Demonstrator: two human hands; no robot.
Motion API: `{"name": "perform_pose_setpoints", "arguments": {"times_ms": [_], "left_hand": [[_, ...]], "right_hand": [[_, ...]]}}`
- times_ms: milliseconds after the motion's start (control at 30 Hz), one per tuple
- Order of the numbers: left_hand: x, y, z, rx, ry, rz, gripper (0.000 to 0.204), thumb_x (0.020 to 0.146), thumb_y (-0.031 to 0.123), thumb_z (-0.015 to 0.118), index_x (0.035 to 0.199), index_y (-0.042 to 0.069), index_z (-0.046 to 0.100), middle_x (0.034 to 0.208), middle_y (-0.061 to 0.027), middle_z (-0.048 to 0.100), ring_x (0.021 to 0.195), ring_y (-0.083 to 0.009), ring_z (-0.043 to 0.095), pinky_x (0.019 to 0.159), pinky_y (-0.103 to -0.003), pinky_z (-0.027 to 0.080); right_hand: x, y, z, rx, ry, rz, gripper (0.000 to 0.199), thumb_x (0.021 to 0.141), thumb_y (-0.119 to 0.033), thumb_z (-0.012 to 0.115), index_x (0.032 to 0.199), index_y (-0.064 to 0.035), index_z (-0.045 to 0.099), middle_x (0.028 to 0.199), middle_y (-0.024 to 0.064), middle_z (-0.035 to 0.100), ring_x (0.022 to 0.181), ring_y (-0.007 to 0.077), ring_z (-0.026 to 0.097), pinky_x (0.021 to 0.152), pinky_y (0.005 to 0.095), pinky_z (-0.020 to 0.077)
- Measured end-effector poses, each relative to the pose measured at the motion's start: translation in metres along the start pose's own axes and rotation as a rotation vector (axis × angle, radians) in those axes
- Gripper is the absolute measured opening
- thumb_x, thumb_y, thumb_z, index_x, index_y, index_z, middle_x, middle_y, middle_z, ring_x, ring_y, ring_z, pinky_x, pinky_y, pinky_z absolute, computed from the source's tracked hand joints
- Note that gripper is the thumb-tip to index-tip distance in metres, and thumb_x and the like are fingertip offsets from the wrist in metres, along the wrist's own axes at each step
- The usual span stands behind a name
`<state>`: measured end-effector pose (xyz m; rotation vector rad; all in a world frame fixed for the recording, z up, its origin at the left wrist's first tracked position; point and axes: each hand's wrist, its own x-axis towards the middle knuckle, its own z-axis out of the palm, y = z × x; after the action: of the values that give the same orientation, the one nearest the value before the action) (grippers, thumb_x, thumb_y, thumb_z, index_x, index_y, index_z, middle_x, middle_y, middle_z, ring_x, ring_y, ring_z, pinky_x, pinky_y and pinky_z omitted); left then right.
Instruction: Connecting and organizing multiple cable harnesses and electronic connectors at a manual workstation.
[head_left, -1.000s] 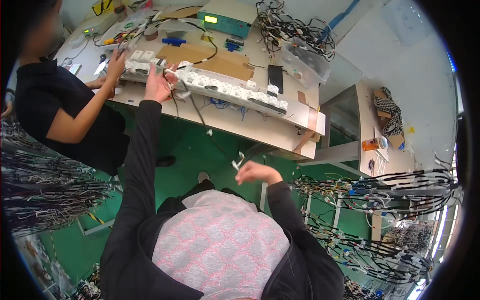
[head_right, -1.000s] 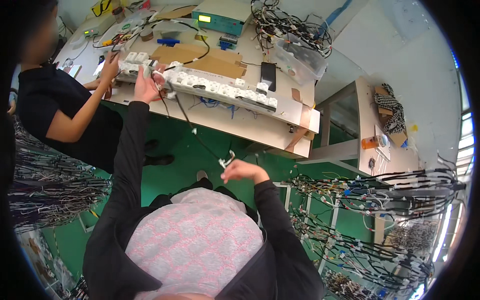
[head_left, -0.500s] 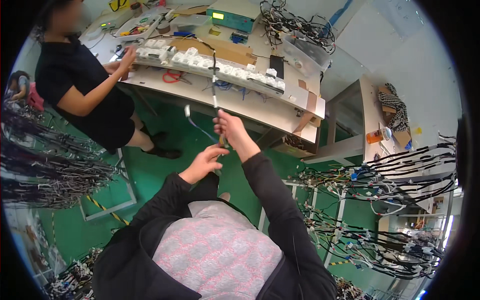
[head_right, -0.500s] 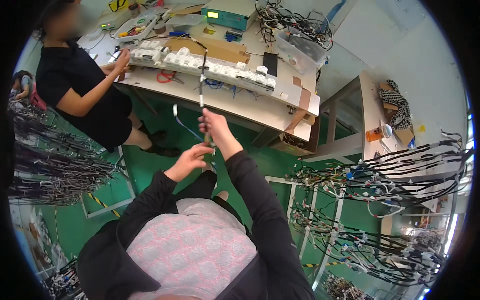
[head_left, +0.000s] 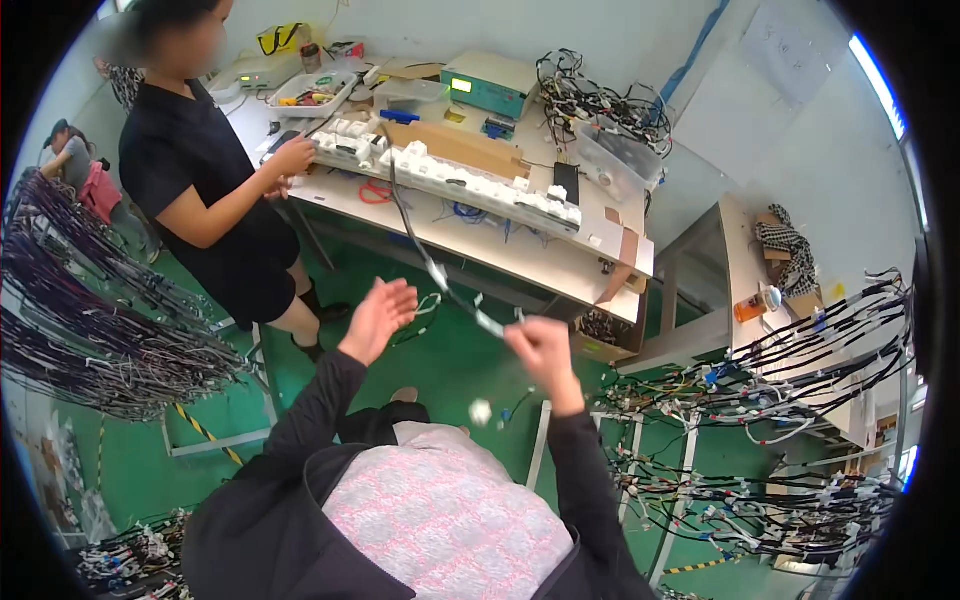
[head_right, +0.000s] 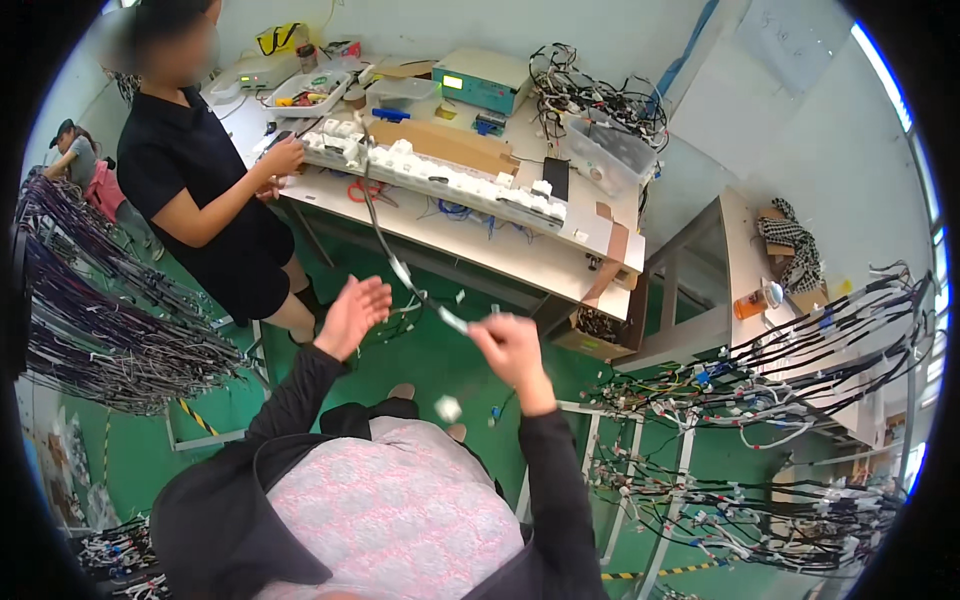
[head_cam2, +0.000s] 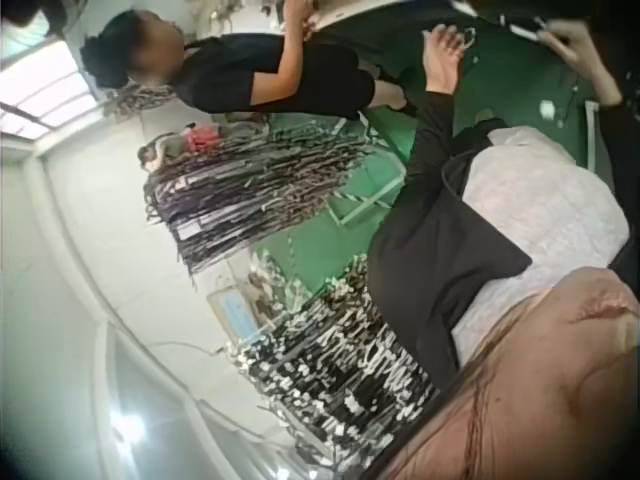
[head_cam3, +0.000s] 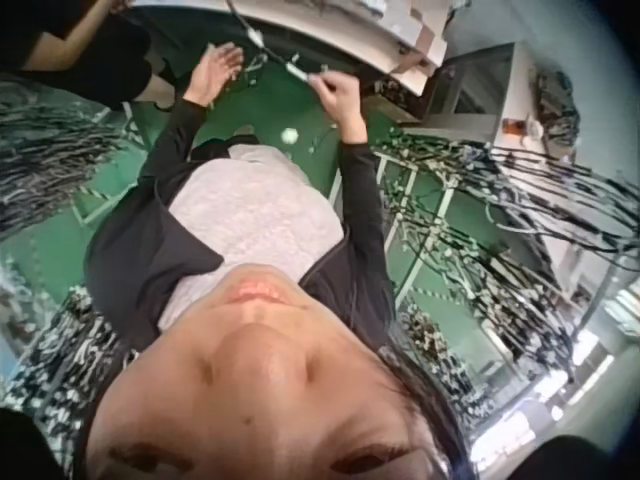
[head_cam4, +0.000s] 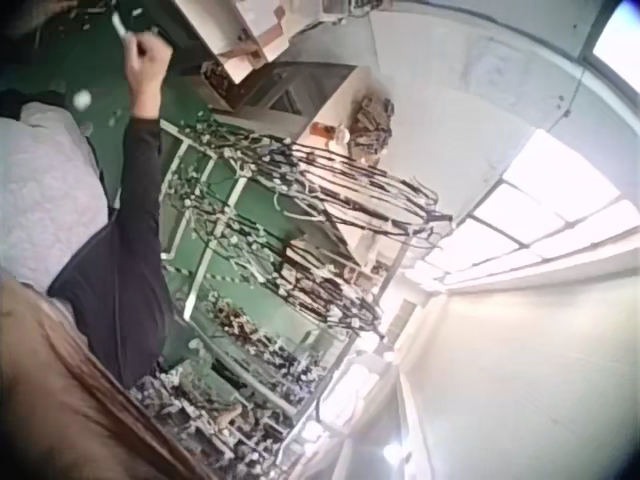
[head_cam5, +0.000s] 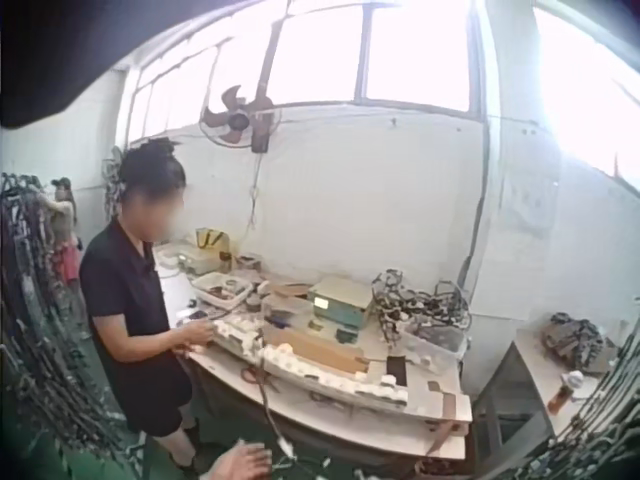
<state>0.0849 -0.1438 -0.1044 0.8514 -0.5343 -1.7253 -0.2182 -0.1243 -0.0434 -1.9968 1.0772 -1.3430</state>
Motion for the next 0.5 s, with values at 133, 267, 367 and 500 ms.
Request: {"name": "perform_pose_setpoints", "arguments": {"times_ms": [133,267,367,500], "left_hand": [[0.087,0.058,-0.030,-0.422,-0.178,0.029,0.083,0.096,0.066,0.035,0.142,-0.002,0.034,0.144,-0.0237,0.045,0.130,-0.0366,0.048,0.105,-0.048,0.042],[0.202,0.054,-0.078,0.444,0.298,0.227,0.067,0.096,0.052,0.052,0.139,0.001,0.044,0.130,-0.0145,0.056,0.117,-0.0232,0.054,0.097,-0.034,0.038],[0.245,0.043,-0.063,0.407,0.300,0.189,0.061,0.092,0.048,0.063,0.121,-0.005,0.059,0.116,-0.0109,0.062,0.108,-0.0166,0.053,0.095,-0.031,0.039],[0.286,0.059,-0.059,0.558,0.323,0.350,0.049,0.092,0.043,0.064,0.105,-0.004,0.063,0.103,-0.0086,0.065,0.095,-0.0159,0.057,0.084,-0.030,0.044]], "right_hand": [[-0.134,0.034,0.016,-0.227,-0.212,0.618,0.038,0.091,-0.030,0.066,0.070,0.0015,0.065,0.052,0.0091,0.047,0.050,0.0117,0.042,0.049,0.0329,0.0348],[-0.191,0.020,0.063,-0.039,-0.065,0.881,0.038,0.092,-0.032,0.065,0.074,0.0016,0.068,0.054,-0.0003,0.042,0.055,0.0076,0.041,0.050,0.0295,0.0306],[-0.212,0.018,0.093,-0.030,0.071,0.983,0.039,0.092,-0.033,0.065,0.075,0.0024,0.067,0.054,0.0038,0.043,0.054,0.0089,0.041,0.051,0.0305,0.0325],[-0.225,0.023,0.124,-0.069,0.169,1.053,0.040,0.091,-0.035,0.065,0.075,0.0022,0.066,0.053,0.0087,0.044,0.054,0.0114,0.042,0.052,0.0326,0.0366]]}}
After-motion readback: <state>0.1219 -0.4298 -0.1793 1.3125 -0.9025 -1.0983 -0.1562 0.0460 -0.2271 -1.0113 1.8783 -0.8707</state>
